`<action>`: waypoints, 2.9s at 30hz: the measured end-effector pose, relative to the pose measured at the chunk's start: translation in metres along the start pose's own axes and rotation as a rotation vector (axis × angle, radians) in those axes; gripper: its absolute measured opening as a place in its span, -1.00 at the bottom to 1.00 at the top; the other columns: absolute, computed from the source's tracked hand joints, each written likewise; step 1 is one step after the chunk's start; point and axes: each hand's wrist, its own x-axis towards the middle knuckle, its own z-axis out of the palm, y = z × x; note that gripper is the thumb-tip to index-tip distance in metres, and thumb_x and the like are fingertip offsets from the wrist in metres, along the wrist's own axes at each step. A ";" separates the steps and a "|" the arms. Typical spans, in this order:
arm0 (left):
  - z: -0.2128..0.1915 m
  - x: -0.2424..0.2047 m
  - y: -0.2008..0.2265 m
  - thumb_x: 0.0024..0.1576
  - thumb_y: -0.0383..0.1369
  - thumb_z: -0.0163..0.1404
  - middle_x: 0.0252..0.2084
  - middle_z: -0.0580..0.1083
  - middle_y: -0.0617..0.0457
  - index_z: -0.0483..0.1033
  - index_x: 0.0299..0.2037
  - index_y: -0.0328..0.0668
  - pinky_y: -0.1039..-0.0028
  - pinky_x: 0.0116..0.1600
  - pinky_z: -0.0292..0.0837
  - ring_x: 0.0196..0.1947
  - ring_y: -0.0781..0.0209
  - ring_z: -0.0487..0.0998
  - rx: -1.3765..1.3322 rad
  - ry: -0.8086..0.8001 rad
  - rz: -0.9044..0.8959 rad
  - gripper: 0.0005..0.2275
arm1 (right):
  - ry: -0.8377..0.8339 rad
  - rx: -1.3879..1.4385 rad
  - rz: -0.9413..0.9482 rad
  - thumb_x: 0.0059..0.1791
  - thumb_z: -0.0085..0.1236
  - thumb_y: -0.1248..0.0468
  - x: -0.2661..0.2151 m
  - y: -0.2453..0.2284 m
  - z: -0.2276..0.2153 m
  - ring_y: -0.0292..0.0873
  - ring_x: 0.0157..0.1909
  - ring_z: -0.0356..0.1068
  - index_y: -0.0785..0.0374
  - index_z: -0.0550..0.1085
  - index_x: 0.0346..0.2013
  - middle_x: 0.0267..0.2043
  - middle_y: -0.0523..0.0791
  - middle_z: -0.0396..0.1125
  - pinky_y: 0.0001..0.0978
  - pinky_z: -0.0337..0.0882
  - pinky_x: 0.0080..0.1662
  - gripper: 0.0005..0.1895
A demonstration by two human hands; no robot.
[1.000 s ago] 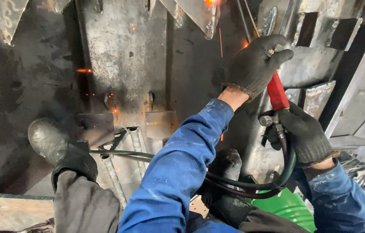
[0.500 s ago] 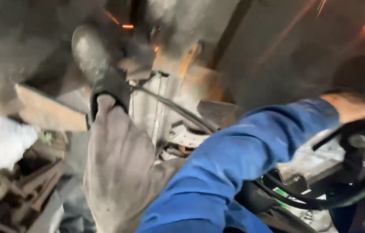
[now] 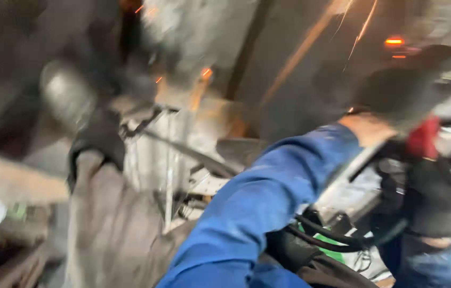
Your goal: Using a gas cutting torch to cut and separate sections of a large metal assembly.
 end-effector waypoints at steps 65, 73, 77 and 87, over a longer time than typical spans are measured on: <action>-0.052 0.040 0.008 0.15 -0.06 0.14 -0.01 0.62 -0.01 0.57 0.10 -0.09 0.41 0.08 0.60 -0.11 0.18 0.70 -0.169 -0.225 0.036 -0.60 | 0.318 -0.167 -0.122 0.09 0.02 0.32 -0.008 -0.033 0.068 -0.22 -0.61 0.24 0.32 0.45 0.29 -0.30 -0.04 0.44 -0.39 0.18 -0.59 -0.55; -0.042 0.041 -0.002 0.17 -0.03 0.11 0.01 0.63 -0.01 0.56 0.07 -0.11 0.45 0.05 0.61 -0.09 0.19 0.72 -0.176 -0.278 0.028 -0.60 | 0.329 -0.178 -0.116 0.09 0.01 0.32 -0.009 -0.032 0.064 -0.24 -0.58 0.24 0.30 0.45 0.33 -0.32 -0.09 0.41 -0.39 0.19 -0.56 -0.52; -0.044 0.041 0.002 0.15 -0.02 0.12 0.02 0.62 -0.02 0.57 0.10 -0.10 0.45 0.05 0.60 -0.11 0.19 0.71 -0.161 -0.251 0.041 -0.57 | 0.312 -0.208 -0.125 0.12 0.02 0.29 -0.006 -0.024 0.055 -0.26 -0.56 0.25 0.31 0.46 0.33 -0.35 -0.10 0.39 -0.42 0.22 -0.52 -0.54; -0.066 0.046 0.027 0.12 0.05 0.08 0.04 0.63 0.08 0.56 0.11 0.03 0.39 0.03 0.61 -0.16 0.23 0.74 -0.104 -0.320 -0.004 -0.56 | 0.307 -0.134 -0.093 0.05 0.00 0.30 -0.010 -0.041 0.068 -0.25 -0.64 0.25 0.28 0.44 0.26 -0.34 -0.08 0.46 -0.40 0.23 -0.59 -0.54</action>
